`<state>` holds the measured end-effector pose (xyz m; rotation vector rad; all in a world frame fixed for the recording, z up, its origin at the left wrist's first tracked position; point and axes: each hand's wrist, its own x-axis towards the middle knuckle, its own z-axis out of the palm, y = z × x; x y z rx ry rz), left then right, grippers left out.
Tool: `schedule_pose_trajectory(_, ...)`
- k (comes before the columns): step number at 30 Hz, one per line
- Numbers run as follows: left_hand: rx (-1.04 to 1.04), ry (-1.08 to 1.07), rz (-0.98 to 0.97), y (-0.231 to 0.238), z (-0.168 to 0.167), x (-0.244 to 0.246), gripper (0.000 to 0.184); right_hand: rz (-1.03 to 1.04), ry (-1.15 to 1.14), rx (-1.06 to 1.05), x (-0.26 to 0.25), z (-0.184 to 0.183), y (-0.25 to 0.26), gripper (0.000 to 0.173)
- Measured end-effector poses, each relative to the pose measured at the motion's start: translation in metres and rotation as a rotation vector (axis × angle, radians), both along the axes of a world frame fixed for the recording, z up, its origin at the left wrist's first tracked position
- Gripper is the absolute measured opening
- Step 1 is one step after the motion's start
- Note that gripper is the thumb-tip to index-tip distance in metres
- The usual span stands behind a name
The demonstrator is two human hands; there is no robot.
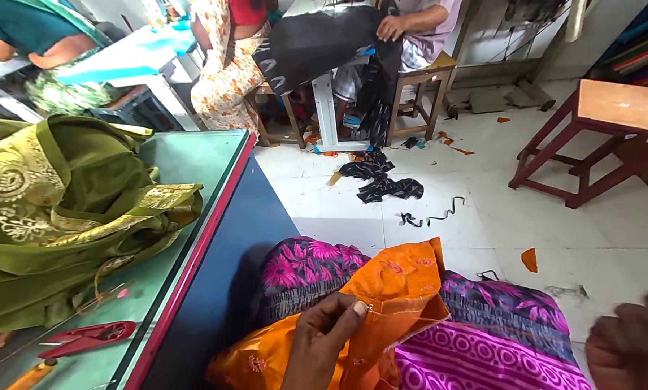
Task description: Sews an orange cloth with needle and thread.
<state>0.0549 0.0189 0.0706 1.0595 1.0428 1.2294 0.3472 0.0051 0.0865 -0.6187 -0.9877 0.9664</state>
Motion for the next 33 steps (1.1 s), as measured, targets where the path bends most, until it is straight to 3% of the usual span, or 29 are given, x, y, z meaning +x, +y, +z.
schedule_pose_trajectory(3,-0.011,-0.004,0.001,-0.001,0.001,0.0,0.016,0.126,-0.205,-0.115,-0.033,0.001,0.003,0.017)
schedule_pose_trajectory(8,-0.025,-0.03,-0.01,-0.003,0.004,0.002,0.015,0.388,-0.369,-0.165,-0.089,-0.015,0.004,0.012)
schedule_pose_trajectory(13,-0.016,-0.062,-0.036,-0.004,0.003,0.002,0.015,0.416,-0.424,-0.172,-0.111,-0.023,0.009,0.012)
schedule_pose_trajectory(26,-0.021,-0.069,-0.031,-0.001,0.003,0.003,0.014,0.385,-0.489,-0.196,-0.111,-0.021,0.014,0.013)
schedule_pose_trajectory(33,-0.102,-0.148,-0.123,0.0,0.001,0.002,0.016,0.399,-0.459,-0.167,-0.109,-0.027,0.017,0.015)
